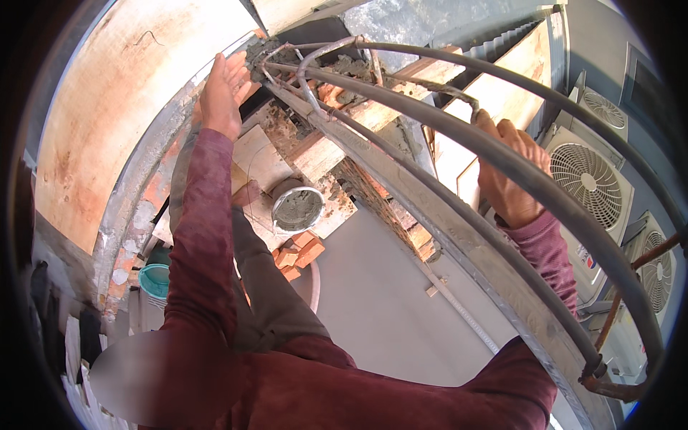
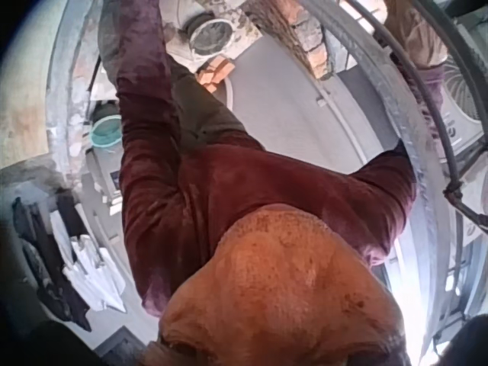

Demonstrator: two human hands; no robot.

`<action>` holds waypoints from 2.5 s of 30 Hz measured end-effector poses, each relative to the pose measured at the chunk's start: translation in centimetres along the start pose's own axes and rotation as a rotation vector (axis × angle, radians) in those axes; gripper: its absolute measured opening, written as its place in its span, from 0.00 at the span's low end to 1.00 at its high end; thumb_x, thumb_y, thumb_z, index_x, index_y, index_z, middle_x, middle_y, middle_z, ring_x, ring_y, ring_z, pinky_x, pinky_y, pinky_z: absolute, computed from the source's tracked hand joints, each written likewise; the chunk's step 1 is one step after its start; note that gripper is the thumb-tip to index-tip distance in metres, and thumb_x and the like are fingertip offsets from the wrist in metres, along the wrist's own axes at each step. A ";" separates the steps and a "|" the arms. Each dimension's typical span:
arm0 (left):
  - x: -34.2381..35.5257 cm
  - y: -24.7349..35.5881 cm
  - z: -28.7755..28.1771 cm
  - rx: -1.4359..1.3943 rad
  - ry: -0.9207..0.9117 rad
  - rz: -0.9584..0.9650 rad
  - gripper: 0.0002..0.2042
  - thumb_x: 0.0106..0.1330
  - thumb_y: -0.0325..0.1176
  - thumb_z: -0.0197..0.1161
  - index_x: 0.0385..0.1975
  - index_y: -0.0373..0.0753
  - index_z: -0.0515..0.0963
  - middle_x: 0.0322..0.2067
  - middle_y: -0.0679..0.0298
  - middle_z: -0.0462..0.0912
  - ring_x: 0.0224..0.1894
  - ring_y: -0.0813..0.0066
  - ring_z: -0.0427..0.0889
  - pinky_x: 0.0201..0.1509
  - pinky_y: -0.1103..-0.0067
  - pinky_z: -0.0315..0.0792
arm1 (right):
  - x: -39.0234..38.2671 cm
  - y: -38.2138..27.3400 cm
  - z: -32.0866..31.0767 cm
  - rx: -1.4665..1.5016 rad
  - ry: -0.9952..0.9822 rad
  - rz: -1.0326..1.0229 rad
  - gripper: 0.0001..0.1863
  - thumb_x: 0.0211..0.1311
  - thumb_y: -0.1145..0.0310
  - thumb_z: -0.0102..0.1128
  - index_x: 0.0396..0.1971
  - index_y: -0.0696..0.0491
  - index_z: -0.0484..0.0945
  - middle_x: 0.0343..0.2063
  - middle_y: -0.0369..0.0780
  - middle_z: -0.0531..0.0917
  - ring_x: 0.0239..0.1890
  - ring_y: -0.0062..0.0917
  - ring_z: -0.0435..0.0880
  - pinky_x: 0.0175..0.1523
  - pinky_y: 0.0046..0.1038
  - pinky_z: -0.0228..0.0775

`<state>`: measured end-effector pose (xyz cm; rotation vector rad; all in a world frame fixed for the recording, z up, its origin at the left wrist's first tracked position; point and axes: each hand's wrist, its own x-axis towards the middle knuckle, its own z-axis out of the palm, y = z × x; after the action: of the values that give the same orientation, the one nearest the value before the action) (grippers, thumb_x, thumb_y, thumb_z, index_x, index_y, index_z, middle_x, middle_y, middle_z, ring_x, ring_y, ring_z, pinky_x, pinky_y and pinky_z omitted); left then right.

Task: The person builds a brick wall by applying mortar with a trowel and placing bricks in a row, using an axe to chip and fit a brick into a gap.

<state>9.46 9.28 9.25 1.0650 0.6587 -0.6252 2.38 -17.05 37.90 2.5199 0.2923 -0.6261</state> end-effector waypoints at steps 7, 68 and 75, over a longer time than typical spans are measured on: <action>0.0 -0.1 0.6 -0.004 -0.043 -0.003 0.27 0.75 0.50 0.38 0.61 0.35 0.68 0.64 0.58 0.67 0.67 0.62 0.61 0.70 0.67 0.56 | -0.8 1.7 0.3 0.127 -0.016 -0.163 0.06 0.64 0.70 0.51 0.37 0.53 0.75 0.18 0.42 0.75 0.20 0.33 0.78 0.29 0.34 0.73; -34.5 -6.0 -26.6 1.793 -1.625 -0.300 0.07 0.63 0.32 0.58 0.28 0.37 0.80 0.55 0.56 0.76 0.65 0.52 0.66 0.68 0.63 0.59 | -39.6 -51.0 8.6 2.102 -0.309 1.273 0.42 0.44 0.54 0.71 0.56 0.65 0.65 0.33 0.57 0.82 0.33 0.46 0.84 0.43 0.38 0.76; -36.6 -8.8 -28.2 2.252 -1.528 -0.164 0.12 0.64 0.43 0.54 0.34 0.45 0.82 0.66 0.59 0.63 0.72 0.57 0.52 0.70 0.53 0.46 | -41.7 -58.0 3.8 2.268 -0.219 1.163 0.32 0.44 0.63 0.69 0.49 0.60 0.68 0.31 0.47 0.80 0.31 0.34 0.84 0.36 0.33 0.76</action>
<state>-25.96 37.49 21.98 1.8126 -1.8688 -2.0605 -54.00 26.28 29.99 2.8909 -3.3060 -0.6746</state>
